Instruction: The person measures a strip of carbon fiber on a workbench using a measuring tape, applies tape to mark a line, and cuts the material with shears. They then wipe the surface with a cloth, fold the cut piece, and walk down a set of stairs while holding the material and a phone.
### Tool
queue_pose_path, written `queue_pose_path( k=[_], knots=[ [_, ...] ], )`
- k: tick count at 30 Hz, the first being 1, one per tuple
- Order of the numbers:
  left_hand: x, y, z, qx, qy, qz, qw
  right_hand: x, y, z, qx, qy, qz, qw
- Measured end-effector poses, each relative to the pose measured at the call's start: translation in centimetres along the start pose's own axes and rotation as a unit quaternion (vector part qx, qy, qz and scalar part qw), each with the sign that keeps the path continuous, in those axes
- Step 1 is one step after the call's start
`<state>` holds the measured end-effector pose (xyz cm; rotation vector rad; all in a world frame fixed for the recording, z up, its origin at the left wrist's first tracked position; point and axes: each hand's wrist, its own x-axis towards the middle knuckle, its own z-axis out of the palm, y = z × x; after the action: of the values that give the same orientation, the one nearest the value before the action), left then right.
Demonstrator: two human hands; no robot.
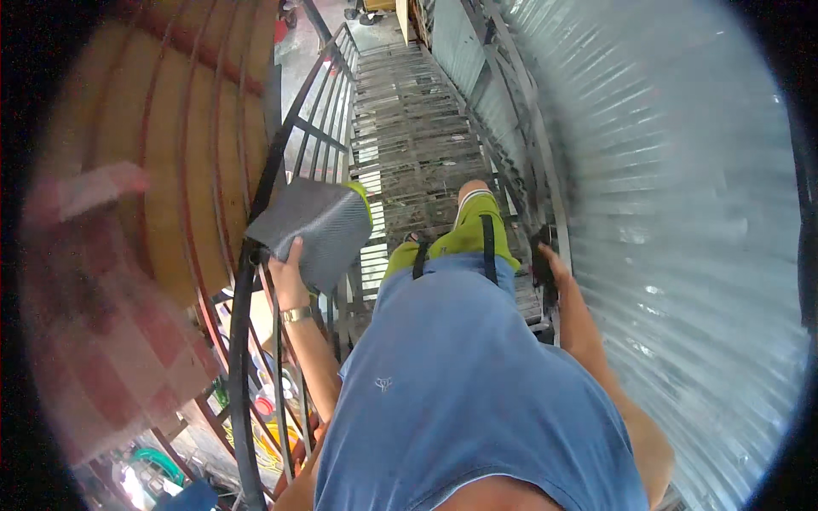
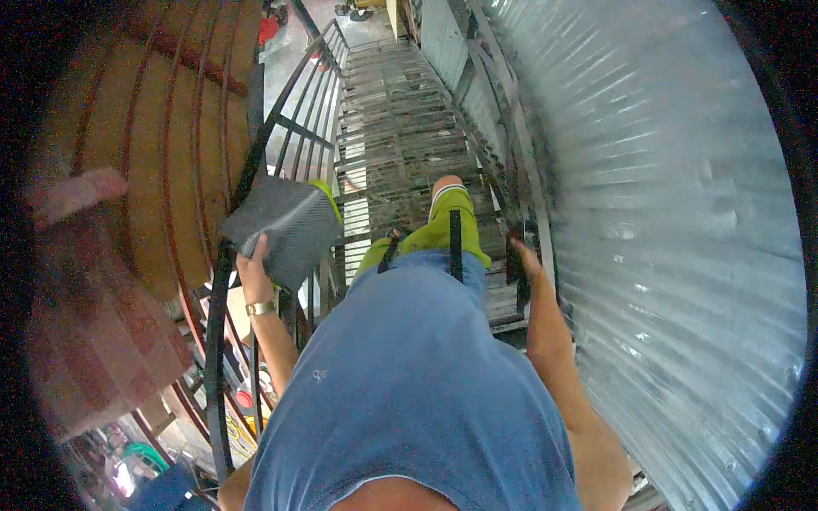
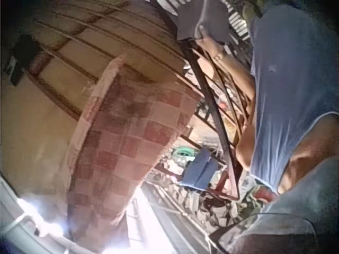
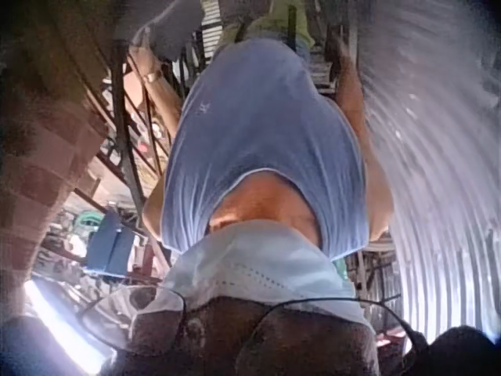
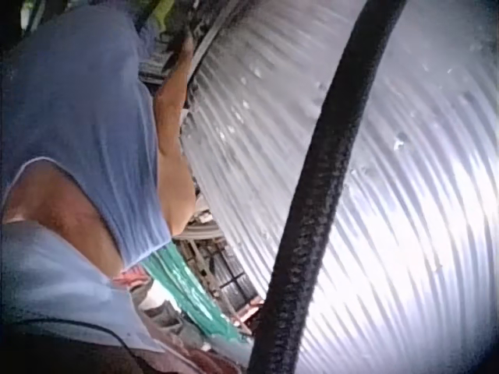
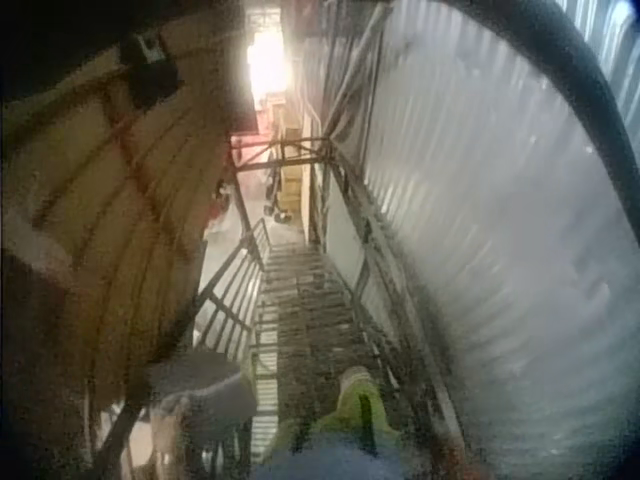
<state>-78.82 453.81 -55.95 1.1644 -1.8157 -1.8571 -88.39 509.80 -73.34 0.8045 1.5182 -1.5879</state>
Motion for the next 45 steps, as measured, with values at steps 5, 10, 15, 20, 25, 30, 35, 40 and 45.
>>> queue_pose_path(
  k=[5, 10, 15, 20, 25, 30, 35, 40, 45],
  knots=[
    [3.9, -0.1, 0.8, -0.036, 0.034, 0.007, 0.999, 13.2, -7.6, 1.7, -0.161, 0.074, -0.154, 0.972],
    [9.1, -3.1, 5.2, -0.084, 0.116, -0.010, 0.990, 23.4, -11.1, 3.0, -0.190, 0.004, -0.104, 0.976],
    [16.9, -7.6, 10.7, -0.130, 0.106, 0.054, 0.984, 29.5, -10.8, 4.5, -0.055, -0.082, -0.006, 0.995],
    [24.0, -7.0, 16.0, -0.096, 0.078, 0.023, 0.992, 31.2, -5.9, 0.4, -0.036, 0.003, 0.111, 0.993],
    [30.9, -4.6, 22.2, -0.132, 0.012, 0.029, 0.991, 26.5, -7.2, 2.4, -0.072, 0.062, 0.069, 0.993],
    [40.1, -9.2, 25.9, -0.120, -0.009, 0.025, 0.992, 35.6, -4.1, 2.3, 0.059, 0.124, 0.173, 0.975],
    [50.9, -16.1, 32.3, -0.079, -0.080, 0.049, 0.992, 53.1, 3.9, -5.6, 0.058, 0.147, 0.060, 0.986],
    [53.8, -17.7, 32.1, -0.049, -0.026, -0.006, 0.998, 55.2, -15.2, 8.6, 0.004, 0.050, 0.094, 0.994],
    [58.1, -18.1, 31.4, -0.135, 0.004, -0.014, 0.991, 61.6, -27.7, 15.1, -0.099, 0.004, -0.021, 0.995]
  ],
)
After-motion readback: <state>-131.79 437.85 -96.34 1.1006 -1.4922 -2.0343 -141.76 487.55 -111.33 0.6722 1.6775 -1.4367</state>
